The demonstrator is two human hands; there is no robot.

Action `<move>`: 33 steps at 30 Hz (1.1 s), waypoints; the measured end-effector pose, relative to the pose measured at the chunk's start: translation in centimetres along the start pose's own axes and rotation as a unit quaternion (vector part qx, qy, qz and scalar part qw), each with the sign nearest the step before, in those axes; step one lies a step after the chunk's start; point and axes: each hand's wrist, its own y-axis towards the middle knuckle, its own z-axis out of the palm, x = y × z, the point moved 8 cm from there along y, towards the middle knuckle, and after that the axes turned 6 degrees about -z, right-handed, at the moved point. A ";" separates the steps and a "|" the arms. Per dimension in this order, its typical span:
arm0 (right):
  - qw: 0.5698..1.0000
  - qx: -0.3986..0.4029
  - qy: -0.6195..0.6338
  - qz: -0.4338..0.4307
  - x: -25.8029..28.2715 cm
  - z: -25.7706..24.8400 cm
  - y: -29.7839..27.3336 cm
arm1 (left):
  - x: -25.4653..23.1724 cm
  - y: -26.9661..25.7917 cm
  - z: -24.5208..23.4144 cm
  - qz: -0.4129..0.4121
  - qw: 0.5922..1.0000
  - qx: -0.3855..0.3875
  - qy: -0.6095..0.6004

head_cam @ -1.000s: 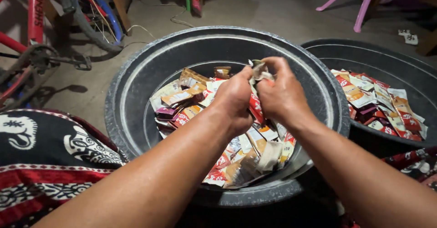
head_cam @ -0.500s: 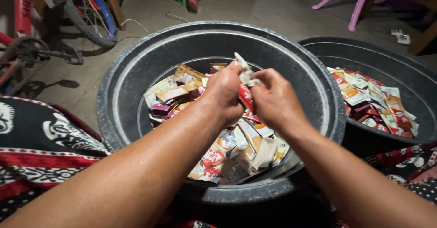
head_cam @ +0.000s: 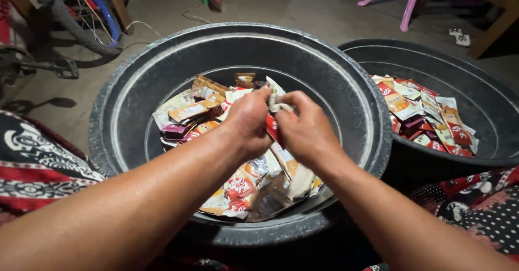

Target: The person sits on the floor and sorts small sachets from a large black basin into a second basin. They pick up individual sachets, open them, and transfer the contents or the sachets themselves into the second basin.

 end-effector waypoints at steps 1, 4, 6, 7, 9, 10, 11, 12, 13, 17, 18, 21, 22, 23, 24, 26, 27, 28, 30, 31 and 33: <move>1.000 0.009 0.006 -0.012 -0.1 0.3 -0.1 | -0.2 0.1 0.2 0.002 1.000 0.009 0.000; 0.998 0.015 0.022 -0.057 0.0 0.7 0.2 | -1.0 0.2 1.1 0.004 0.998 0.057 0.028; 0.995 -0.014 0.018 -0.099 0.3 -0.8 1.7 | -0.2 0.0 2.9 -0.006 0.989 0.125 0.076; 0.996 -0.037 0.000 -0.076 -0.1 -1.8 2.5 | 0.3 -0.2 3.4 -0.001 0.988 0.128 0.089; 0.995 -0.082 -0.039 -0.028 -0.8 -3.4 3.4 | 2.0 -1.1 4.3 0.007 0.984 0.137 0.114; 0.997 -0.076 -0.008 -0.007 -1.2 -3.2 3.5 | 2.1 -1.5 4.0 0.014 0.986 0.112 0.126; 0.997 -0.072 0.021 0.014 -1.5 -3.1 3.4 | 2.1 -1.9 3.9 0.019 0.986 0.089 0.137; 0.996 -0.068 0.050 0.035 -1.9 -2.8 3.2 | 2.0 -2.3 3.9 0.025 0.986 0.067 0.148; 0.997 -0.047 0.050 0.022 -1.7 -2.1 2.8 | 1.6 -2.5 3.5 0.012 0.989 0.033 0.144; 0.998 -0.010 0.048 -0.042 -0.4 -0.3 2.6 | 0.4 -3.5 2.9 -0.038 0.993 0.004 0.116; 0.997 -0.014 0.047 -0.060 0.0 -0.4 3.0 | 0.6 -3.6 3.2 -0.051 0.993 0.024 0.106; 0.994 -0.087 0.019 -0.067 0.2 -3.0 4.1 | 2.1 -4.2 5.2 -0.047 0.979 0.146 0.133; 0.995 -0.088 0.031 -0.034 -0.2 -3.1 4.2 | 2.1 -4.1 5.0 -0.042 0.979 0.136 0.146; 0.995 -0.087 0.041 -0.002 -0.6 -3.1 4.1 | 2.0 -4.0 4.9 -0.036 0.979 0.127 0.157; 0.994 -0.087 0.050 0.031 -1.0 -3.0 3.8 | 1.9 -3.9 4.7 -0.029 0.978 0.118 0.167; 0.998 -0.043 0.046 -0.001 -0.1 -1.3 3.1 | 1.2 -3.6 4.0 -0.050 0.992 0.086 0.074; 0.999 -0.021 0.041 -0.017 0.3 -0.5 2.7 | 0.9 -3.5 3.7 -0.060 0.995 0.071 0.025; 0.999 -0.002 0.051 -0.009 0.3 -0.1 2.3 | 0.6 -3.4 3.4 -0.047 0.997 0.051 0.035; 0.996 0.043 0.076 0.002 0.6 1.1 2.0 | -0.4 -3.7 2.4 -0.017 0.998 0.005 0.055; 0.998 0.015 0.061 -0.018 1.0 0.4 2.2 | -0.1 -3.7 3.0 -0.018 0.996 0.040 0.079; 0.997 -0.044 0.033 -0.060 2.0 -1.5 3.2 | 0.9 -3.9 4.3 -0.018 0.986 0.110 0.127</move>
